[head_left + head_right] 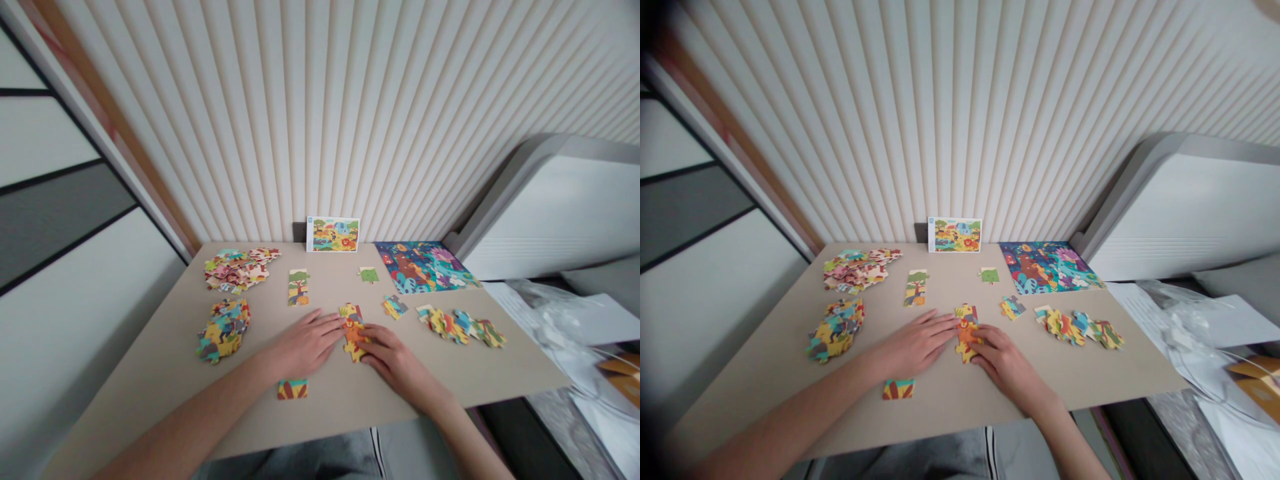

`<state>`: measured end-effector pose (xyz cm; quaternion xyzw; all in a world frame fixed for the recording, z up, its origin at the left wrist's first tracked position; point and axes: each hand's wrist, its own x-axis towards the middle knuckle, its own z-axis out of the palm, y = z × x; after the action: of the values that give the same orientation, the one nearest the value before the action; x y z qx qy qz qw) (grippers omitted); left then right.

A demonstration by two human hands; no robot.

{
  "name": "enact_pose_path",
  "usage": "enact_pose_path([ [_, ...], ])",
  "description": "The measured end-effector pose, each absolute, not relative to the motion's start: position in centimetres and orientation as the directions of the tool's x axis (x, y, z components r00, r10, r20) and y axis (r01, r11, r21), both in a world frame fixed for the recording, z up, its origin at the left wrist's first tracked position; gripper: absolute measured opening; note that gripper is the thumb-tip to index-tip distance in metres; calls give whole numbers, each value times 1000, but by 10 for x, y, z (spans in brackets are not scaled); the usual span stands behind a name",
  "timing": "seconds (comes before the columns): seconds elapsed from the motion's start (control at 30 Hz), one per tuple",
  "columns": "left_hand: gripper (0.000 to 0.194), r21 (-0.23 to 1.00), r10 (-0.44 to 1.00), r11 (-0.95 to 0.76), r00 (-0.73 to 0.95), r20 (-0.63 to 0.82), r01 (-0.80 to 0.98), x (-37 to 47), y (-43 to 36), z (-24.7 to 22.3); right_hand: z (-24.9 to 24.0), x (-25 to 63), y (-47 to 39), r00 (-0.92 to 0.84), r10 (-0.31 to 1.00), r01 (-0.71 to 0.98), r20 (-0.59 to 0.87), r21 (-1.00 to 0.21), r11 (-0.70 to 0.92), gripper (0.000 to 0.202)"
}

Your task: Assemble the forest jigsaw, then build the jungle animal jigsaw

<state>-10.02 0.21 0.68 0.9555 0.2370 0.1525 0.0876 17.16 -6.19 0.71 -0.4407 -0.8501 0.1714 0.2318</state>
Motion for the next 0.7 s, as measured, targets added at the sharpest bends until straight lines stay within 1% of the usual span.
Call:
enact_pose_path([
  [0.1,44,236,476,-874,842,254,424,-100,1,8,9,171,-62,-514,825,689,236,-459,561,29],
  [0.23,45,238,477,-874,844,247,424,-100,2,7,10,170,-62,-510,813,712,280,-393,582,30],
  [0.33,45,231,472,-877,843,260,420,-100,2,6,13,169,-61,-547,784,720,294,-314,619,30],
  [0.43,43,226,470,-879,843,261,420,-99,3,6,14,169,-61,-600,753,723,269,-220,655,31],
  [0.5,42,225,470,-879,843,262,420,-99,3,7,14,169,-61,-622,740,719,257,-187,670,33],
  [0.6,42,224,467,-881,845,261,417,-99,2,7,13,169,-62,-626,738,716,253,-190,672,33],
  [0.7,42,227,467,-880,847,253,417,-99,2,6,16,168,-64,-597,764,729,245,-233,644,30],
])
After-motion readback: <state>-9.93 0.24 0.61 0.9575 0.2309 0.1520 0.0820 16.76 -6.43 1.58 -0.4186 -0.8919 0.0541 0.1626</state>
